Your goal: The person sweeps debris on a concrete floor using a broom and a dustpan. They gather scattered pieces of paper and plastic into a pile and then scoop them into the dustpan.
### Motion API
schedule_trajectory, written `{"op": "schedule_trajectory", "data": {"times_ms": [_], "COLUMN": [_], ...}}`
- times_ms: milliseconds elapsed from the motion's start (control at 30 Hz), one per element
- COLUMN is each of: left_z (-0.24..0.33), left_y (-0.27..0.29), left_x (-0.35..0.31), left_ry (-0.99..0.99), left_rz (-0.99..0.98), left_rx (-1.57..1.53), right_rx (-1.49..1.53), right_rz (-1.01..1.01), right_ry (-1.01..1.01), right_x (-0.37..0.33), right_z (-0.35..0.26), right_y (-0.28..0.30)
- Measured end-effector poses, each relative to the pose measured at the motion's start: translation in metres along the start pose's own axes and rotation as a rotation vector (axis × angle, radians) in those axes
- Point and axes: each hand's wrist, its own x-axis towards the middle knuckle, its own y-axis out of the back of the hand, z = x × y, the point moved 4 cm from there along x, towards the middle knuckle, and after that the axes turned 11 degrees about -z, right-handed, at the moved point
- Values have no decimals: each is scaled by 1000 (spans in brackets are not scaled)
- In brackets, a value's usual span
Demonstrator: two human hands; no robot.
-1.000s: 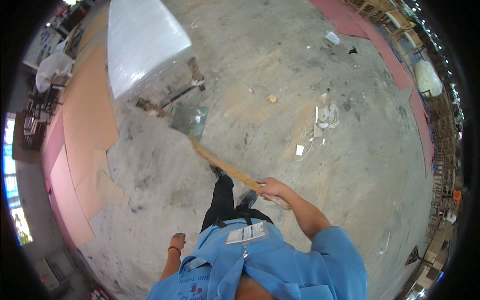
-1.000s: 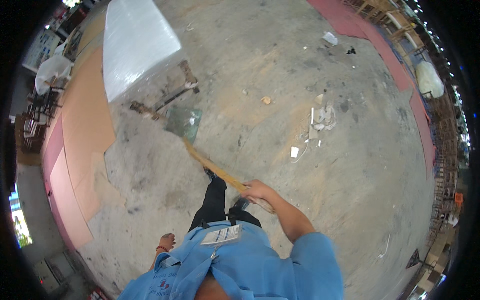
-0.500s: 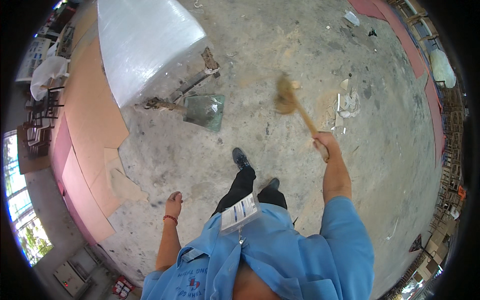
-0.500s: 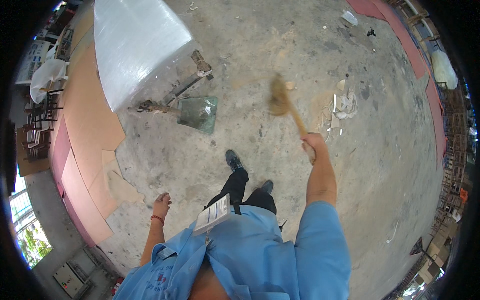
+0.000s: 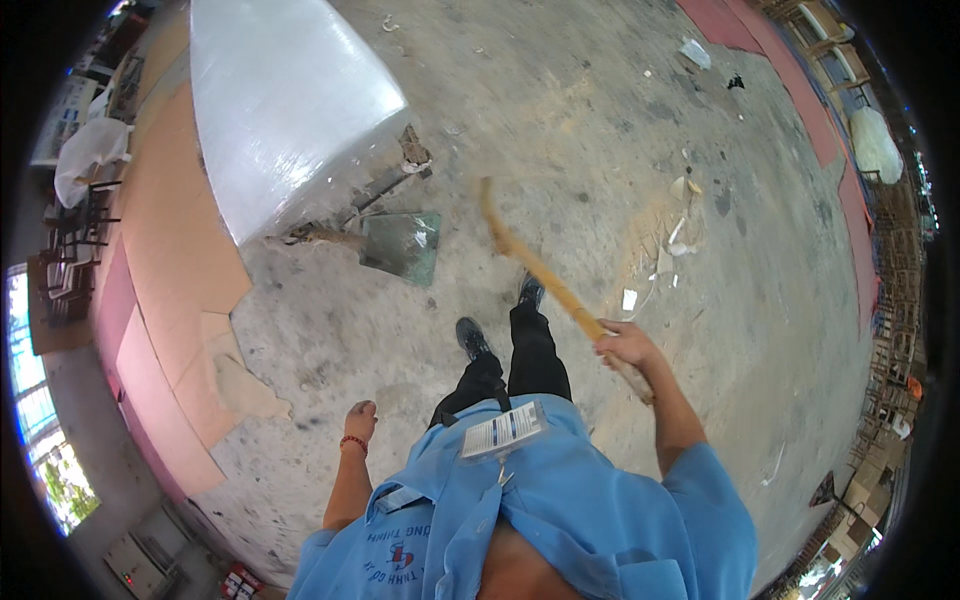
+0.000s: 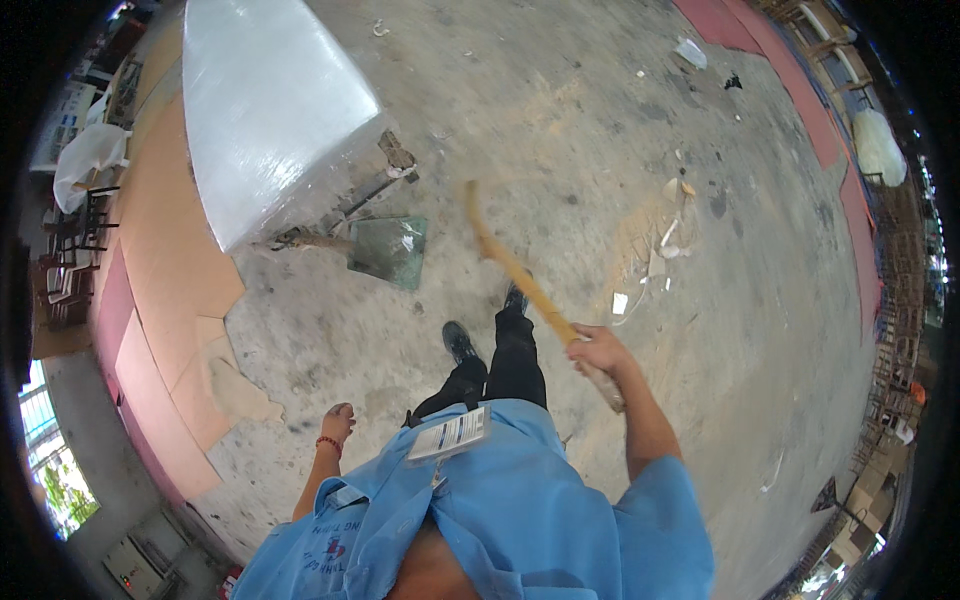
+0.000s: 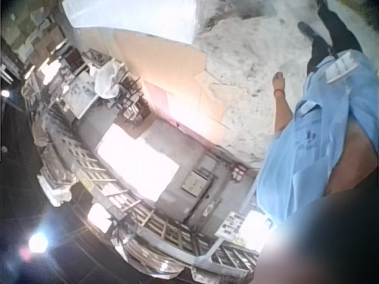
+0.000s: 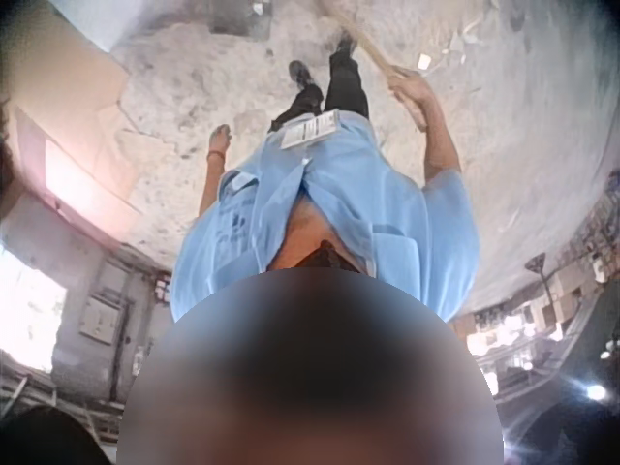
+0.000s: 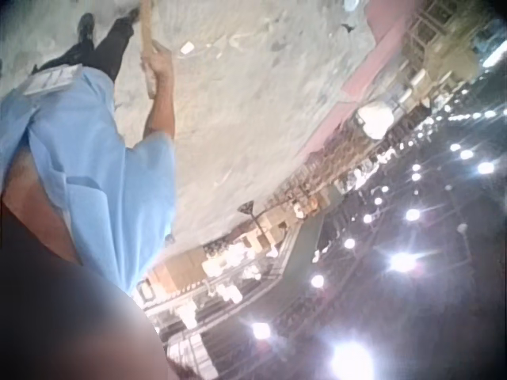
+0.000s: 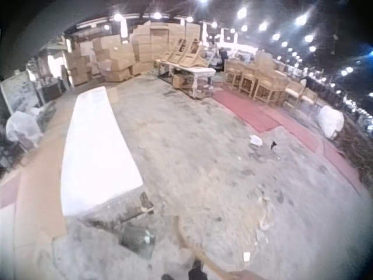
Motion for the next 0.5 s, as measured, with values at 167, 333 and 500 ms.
{"op": "schedule_trajectory", "data": {"times_ms": [167, 333, 500], "left_z": [71, 135, 155], "left_y": [-9, -5, -37], "left_x": [-2, -30, -30], "left_ry": [-93, -63, 1], "left_rz": [84, 146, 178], "left_rx": [12, 99, -5], "right_rx": [-42, 40, -53], "right_rz": [-177, -2, 265], "right_ry": [58, 60, 68], "right_x": [141, 213, 164], "right_z": [-71, -111, -113], "right_y": [-7, 84, 158]}}
